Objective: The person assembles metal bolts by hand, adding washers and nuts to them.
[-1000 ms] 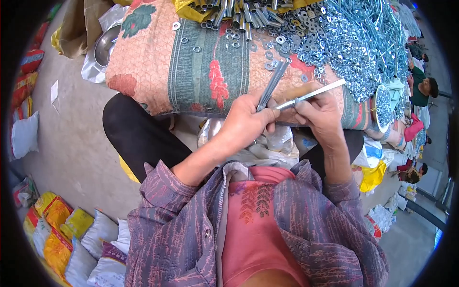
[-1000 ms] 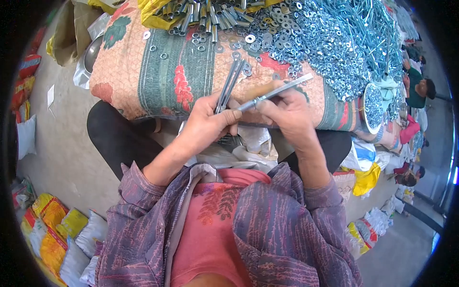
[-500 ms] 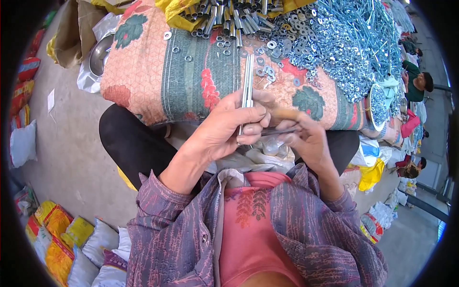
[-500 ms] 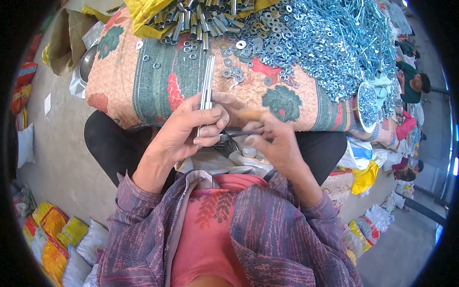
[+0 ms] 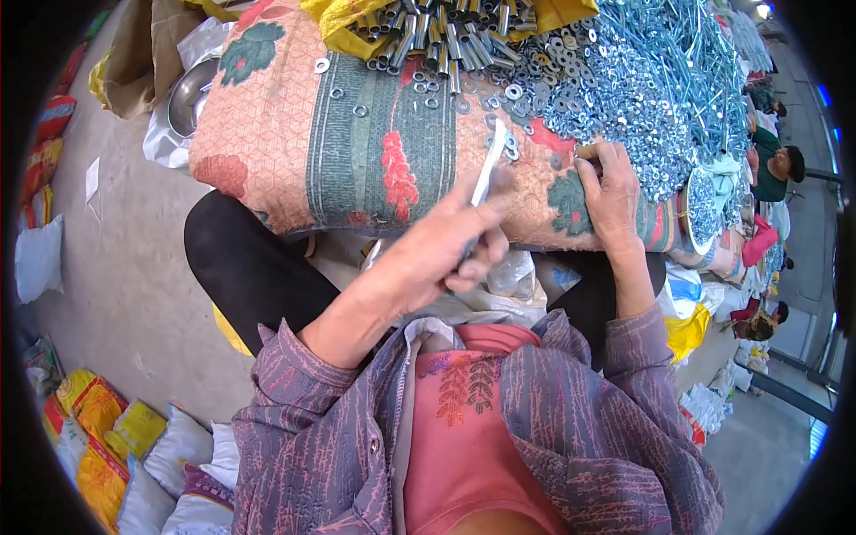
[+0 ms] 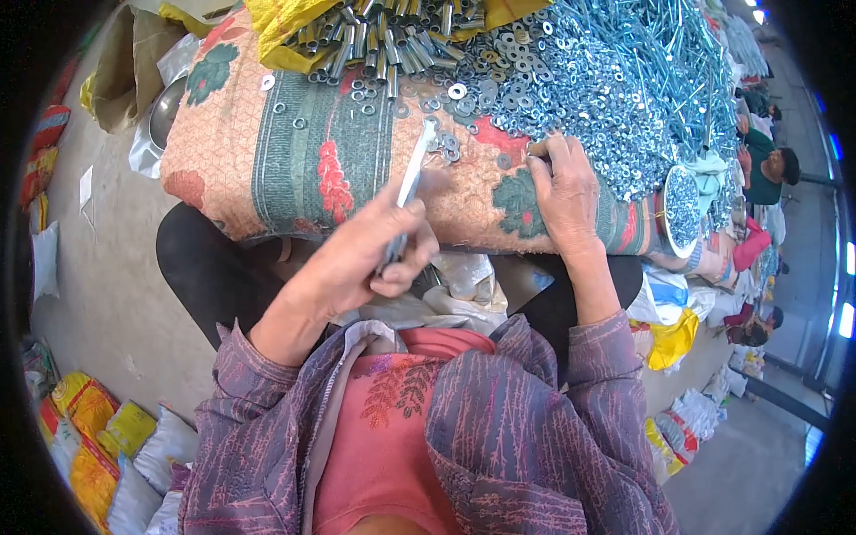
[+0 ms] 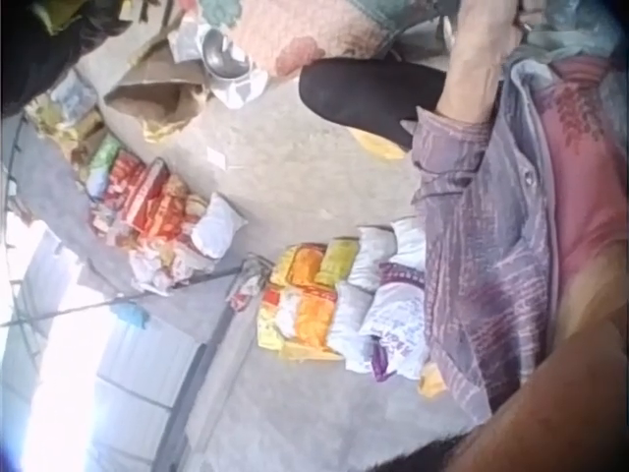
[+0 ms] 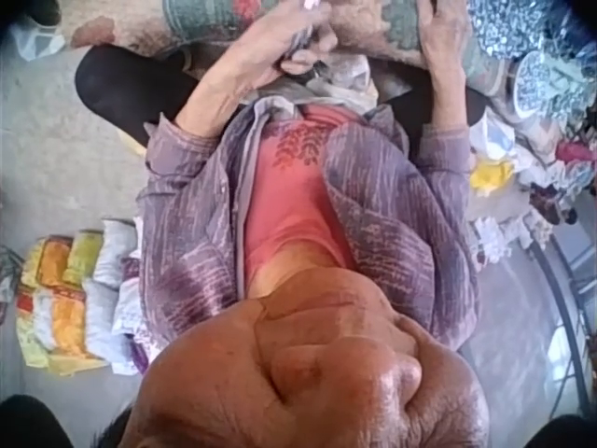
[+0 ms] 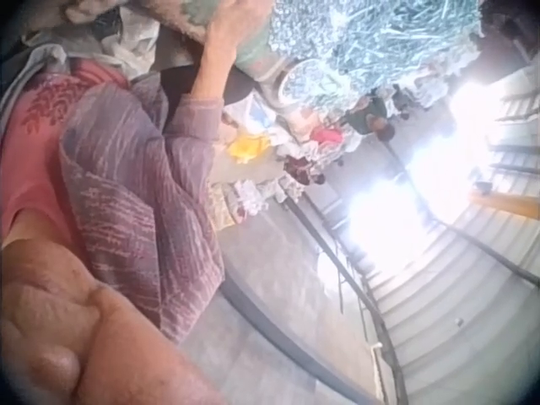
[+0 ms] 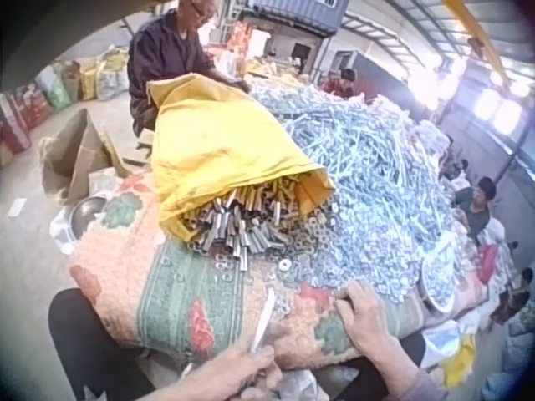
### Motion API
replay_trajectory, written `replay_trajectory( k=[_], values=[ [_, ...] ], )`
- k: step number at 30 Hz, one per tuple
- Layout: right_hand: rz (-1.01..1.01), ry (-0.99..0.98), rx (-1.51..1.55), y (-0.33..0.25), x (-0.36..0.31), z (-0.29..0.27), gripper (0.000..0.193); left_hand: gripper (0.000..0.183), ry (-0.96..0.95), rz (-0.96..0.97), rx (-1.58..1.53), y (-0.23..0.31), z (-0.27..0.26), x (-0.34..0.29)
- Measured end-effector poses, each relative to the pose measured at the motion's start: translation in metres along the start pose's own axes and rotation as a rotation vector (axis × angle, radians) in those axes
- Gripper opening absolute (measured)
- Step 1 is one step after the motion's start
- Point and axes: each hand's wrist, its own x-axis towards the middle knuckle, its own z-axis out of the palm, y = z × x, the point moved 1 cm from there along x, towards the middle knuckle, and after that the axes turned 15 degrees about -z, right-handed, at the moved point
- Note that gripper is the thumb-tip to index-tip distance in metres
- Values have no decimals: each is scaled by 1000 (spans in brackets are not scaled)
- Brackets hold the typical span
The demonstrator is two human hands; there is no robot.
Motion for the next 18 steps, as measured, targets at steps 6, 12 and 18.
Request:
replay_trajectory(
  k=[6, 12, 18],
  values=[
    [53, 10, 131, -8, -2, -9, 17, 22, 219, 149, 98, 2, -3, -2],
    [-61, -51, 249, -25, 10, -10, 19, 20, 216, 195, 146, -2, -5, 5],
    [-135, -178, 49, -28, 18, -9, 13, 16, 370, 395, 336, -6, -11, 13]
  ],
)
